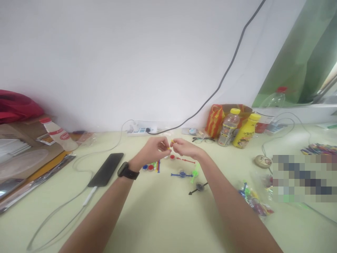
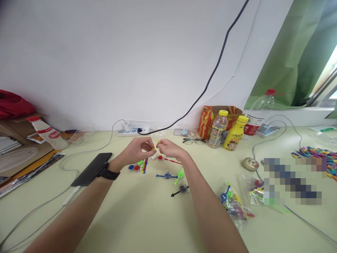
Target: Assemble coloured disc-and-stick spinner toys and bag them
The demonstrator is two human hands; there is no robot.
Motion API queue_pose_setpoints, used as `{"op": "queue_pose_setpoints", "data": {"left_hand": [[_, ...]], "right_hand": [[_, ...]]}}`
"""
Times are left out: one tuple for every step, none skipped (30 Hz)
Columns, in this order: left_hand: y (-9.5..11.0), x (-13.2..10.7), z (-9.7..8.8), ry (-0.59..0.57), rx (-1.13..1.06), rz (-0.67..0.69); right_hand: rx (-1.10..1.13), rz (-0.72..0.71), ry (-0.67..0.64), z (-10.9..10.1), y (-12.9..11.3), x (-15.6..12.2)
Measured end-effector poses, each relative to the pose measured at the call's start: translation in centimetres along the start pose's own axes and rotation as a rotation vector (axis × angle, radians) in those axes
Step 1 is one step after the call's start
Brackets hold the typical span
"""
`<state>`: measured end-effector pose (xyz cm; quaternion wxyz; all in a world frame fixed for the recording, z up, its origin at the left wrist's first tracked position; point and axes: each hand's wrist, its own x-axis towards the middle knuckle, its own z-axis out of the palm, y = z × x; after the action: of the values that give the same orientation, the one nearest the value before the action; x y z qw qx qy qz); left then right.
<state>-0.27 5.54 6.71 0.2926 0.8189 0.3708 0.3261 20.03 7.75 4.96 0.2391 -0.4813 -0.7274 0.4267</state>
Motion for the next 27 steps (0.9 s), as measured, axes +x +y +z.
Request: {"op": "queue_pose_setpoints", "data": {"left_hand": [[-0.2, -0.1, 0.2, -0.034, 0.019, -0.021], [-0.5, -0.2, 0.4, -0.078, 0.046, -0.041], [-0.7, -0.3, 0.6, -0.125, 0.076, -0.052], [-0.8, -0.4, 0.9, -0.171, 0.108, -0.053], [-1.0, -0.4, 1.1, -0.215, 0.139, -0.045], [-1.1, -0.5, 1.3, -0.254, 0.165, -0.036], [-1.2, -0.6, 1.5, -0.287, 0.188, -0.031], [-1.2, -0.6, 1.5, -0.312, 0.21, -0.03], [-1.3, -0.7, 1.5, -0.326, 0.233, -0.035], [-1.4, -0.7, 1.4, -0.325, 0.258, -0.041], [-1.5, -0.8, 1.3, -0.311, 0.283, -0.04], [-1.6, -0.8, 1.2, -0.29, 0.309, -0.034], [-1.8, -0.9, 1.0, -0.262, 0.335, -0.027], [-2.0, -0.9, 0.9, -0.23, 0.359, -0.025], [-2.2, -0.9, 0.8, -0.196, 0.383, -0.026], [-2.3, -0.8, 0.7, -0.161, 0.406, -0.025], [-2.4, -0.7, 0.6, -0.128, 0.428, -0.018], [-2.5, -0.6, 0.5, -0.098, 0.446, -0.004], [-2.6, -0.5, 0.3, -0.078, 0.458, 0.011], [-2.6, -0.4, 0.1, -0.065, 0.463, 0.024], [-2.5, -0.3, -0.1, -0.056, 0.459, 0.03], [-2.4, -0.2, -0.4, -0.05, 0.447, 0.03], [-2.2, -0.1, -0.7, -0.044, 0.428, 0.026], [-1.9, 0.0, -0.9, -0.04, 0.405, 0.022], [-1.6, 0.0, -1.2, -0.037, 0.378, 0.022], [-1.2, 0.1, -1.4, -0.033, 0.35, 0.024], [-0.8, 0.1, -1.5, -0.033, 0.319, 0.031]], "right_hand": [[-0.073, 0.026, 0.029, 0.0, 0.4, 0.2], [-0.121, 0.043, 0.055, 0.1, 0.9, 0.4], [-0.157, 0.053, 0.078, 0.1, 1.5, 0.6], [-0.199, 0.064, 0.102, 0.0, 2.0, 0.8], [-0.242, 0.075, 0.121, -0.1, 2.5, 1.0], [-0.28, 0.087, 0.132, -0.2, 3.0, 1.0], [-0.314, 0.097, 0.136, -0.3, 3.2, 1.0], [-0.345, 0.103, 0.136, -0.5, 3.3, 1.0], [-0.37, 0.107, 0.131, -0.6, 3.3, 0.8], [-0.391, 0.108, 0.12, -0.8, 3.1, 0.6], [-0.405, 0.108, 0.101, -1.0, 2.8, 0.4], [-0.412, 0.107, 0.071, -1.1, 2.4, 0.1], [-0.414, 0.106, 0.013, -1.2, 1.9, -0.2], [-0.415, 0.106, -0.073, -1.2, 1.5, -0.4], [-0.42, 0.109, -0.174, -1.2, 1.1, -0.6], [-0.43, 0.118, -0.275, -1.1, 0.7, -0.8], [-0.446, 0.133, -0.364, -1.0, 0.5, -0.9], [-0.464, 0.152, -0.429, -0.9, 0.3, -1.0], [-0.482, 0.172, -0.464, -0.8, 0.1, -1.0], [-0.491, 0.185, -0.47, -0.7, 0.1, -1.0], [-0.488, 0.188, -0.469, -0.7, 0.1, -0.9], [-0.479, 0.181, -0.465, -0.7, 0.1, -0.9], [-0.472, 0.17, -0.461, -0.8, 0.2, -0.9], [-0.453, 0.15, -0.452, -0.9, 0.2, -0.9], [-0.412, 0.122, -0.429, -1.1, 0.2, -0.9], [-0.341, 0.088, -0.387, -1.2, 0.1, -0.9], [-0.243, 0.053, -0.325, -1.3, 0.0, -0.9]]}}
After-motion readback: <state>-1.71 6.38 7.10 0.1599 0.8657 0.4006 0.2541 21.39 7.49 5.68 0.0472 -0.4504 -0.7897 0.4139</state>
